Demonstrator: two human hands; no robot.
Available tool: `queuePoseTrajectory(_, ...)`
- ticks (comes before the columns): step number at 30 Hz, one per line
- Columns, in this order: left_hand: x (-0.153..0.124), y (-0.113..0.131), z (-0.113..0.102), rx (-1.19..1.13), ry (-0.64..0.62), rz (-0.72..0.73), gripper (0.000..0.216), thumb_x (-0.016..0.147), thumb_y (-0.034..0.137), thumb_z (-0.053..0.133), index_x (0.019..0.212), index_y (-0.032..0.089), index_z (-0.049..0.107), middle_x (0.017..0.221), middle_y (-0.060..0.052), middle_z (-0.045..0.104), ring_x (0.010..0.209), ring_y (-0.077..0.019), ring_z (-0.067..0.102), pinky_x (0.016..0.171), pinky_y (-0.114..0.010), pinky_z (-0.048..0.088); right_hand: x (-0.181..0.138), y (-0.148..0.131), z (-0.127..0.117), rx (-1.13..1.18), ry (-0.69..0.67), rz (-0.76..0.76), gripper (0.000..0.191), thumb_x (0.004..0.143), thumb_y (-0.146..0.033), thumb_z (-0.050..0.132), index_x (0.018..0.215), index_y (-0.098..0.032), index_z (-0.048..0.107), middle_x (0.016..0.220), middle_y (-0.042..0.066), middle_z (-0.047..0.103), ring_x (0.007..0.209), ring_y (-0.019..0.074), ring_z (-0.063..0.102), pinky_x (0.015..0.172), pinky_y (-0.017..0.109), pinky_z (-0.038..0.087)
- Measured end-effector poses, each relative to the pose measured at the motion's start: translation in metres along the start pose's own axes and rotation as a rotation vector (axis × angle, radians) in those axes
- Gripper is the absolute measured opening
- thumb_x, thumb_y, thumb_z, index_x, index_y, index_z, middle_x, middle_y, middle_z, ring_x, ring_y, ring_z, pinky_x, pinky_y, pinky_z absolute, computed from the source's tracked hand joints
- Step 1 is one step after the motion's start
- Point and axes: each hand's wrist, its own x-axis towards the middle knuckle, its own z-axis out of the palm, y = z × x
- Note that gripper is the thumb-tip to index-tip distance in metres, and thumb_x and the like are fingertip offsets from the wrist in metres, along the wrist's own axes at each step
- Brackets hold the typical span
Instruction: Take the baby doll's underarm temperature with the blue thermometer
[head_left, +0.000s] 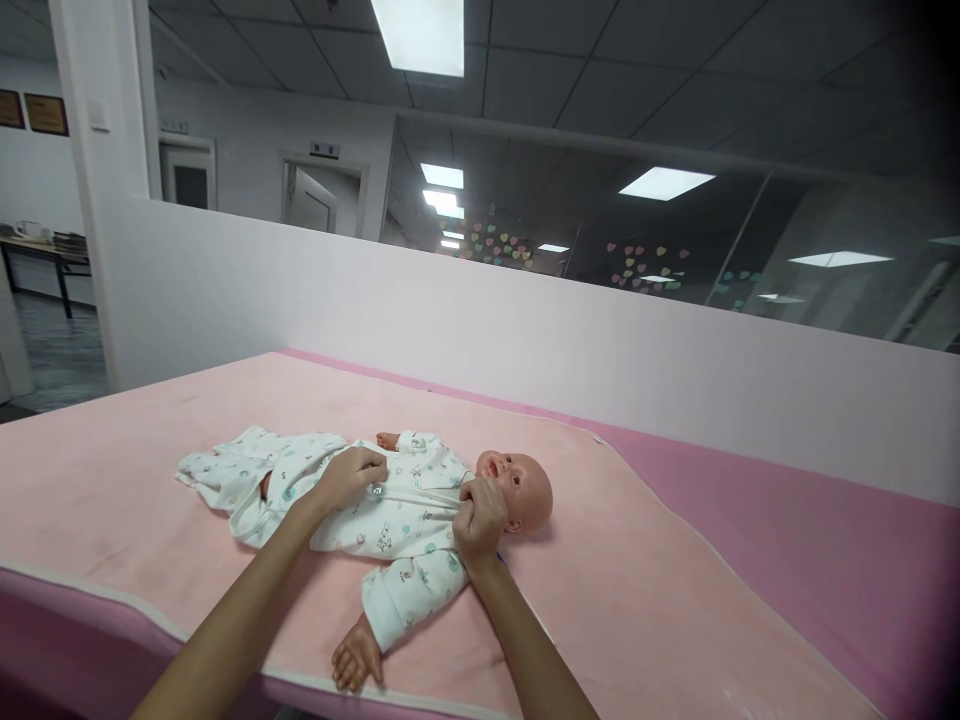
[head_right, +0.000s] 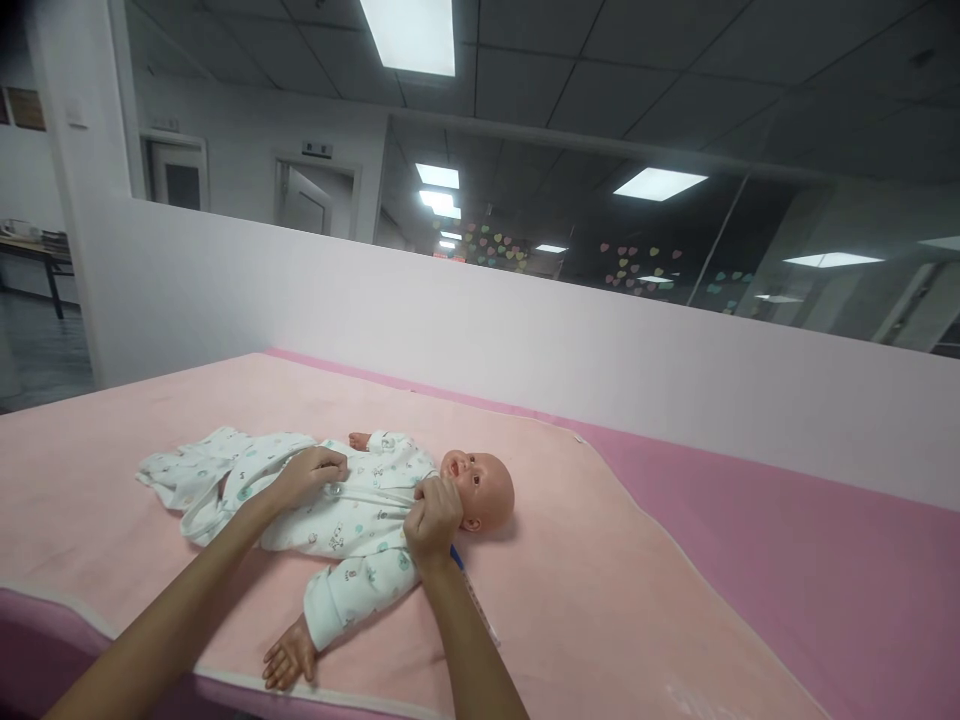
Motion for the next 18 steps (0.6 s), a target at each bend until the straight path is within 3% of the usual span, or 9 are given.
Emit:
queuePoseTrajectory(5,-0.0011,0.0025,0.0032,0.124,-0.066,0.049,0.012,0.063,0.018,0.037,0.052,0.017,0.033,0.052,0.003,0.037,0.052,-0.0112,0.033,0.052,-0.025,0.019,0.0002,-0.0005,0.0,0.004,0.001,0.001,0.02,0.062,-0.001,0.032,0.057,-0.02,0.034,0.054,-0.002,0.037,0.053,0.0133,0.033,0.054,0.027,0.026)
queuePoseTrajectory(10,-0.0011,0.0031,0.0055,0.131,-0.05,0.066,0.01,0.06,0.018,0.04,0.055,0.017,0.031,0.057,0.003,0.039,0.056,-0.0117,0.035,0.052,-0.025,0.02,0.0003,-0.0004,-0.0004,0.001,-0.002,0.006,0.02,0.063,-0.001,0.032,0.057,-0.02,0.034,0.054,-0.001,0.037,0.054,0.0136,0.033,0.055,0.027,0.027)
queuePoseTrajectory(15,-0.0007,-0.0014,0.004,-0.046,-0.043,0.029,0.007,0.058,0.016,0.042,0.058,0.018,0.035,0.06,0.004,0.037,0.056,-0.0103,0.033,0.051,-0.023,0.022,-0.0009,0.0013,0.0015,0.001,0.003,0.016,0.02,0.062,-0.001,0.033,0.057,-0.02,0.034,0.054,-0.002,0.037,0.053,0.0134,0.033,0.055,0.027,0.028)
queuePoseTrajectory(18,0.0015,-0.0053,-0.0015,-0.244,-0.148,0.013,0.005,0.059,0.017,0.046,0.058,0.017,0.041,0.058,0.005,0.034,0.054,-0.0095,0.033,0.051,-0.022,0.024,-0.0004,0.001,0.0013,0.002,0.003,0.016,0.02,0.062,-0.001,0.033,0.057,-0.02,0.034,0.054,-0.002,0.037,0.053,0.0134,0.034,0.055,0.027,0.029)
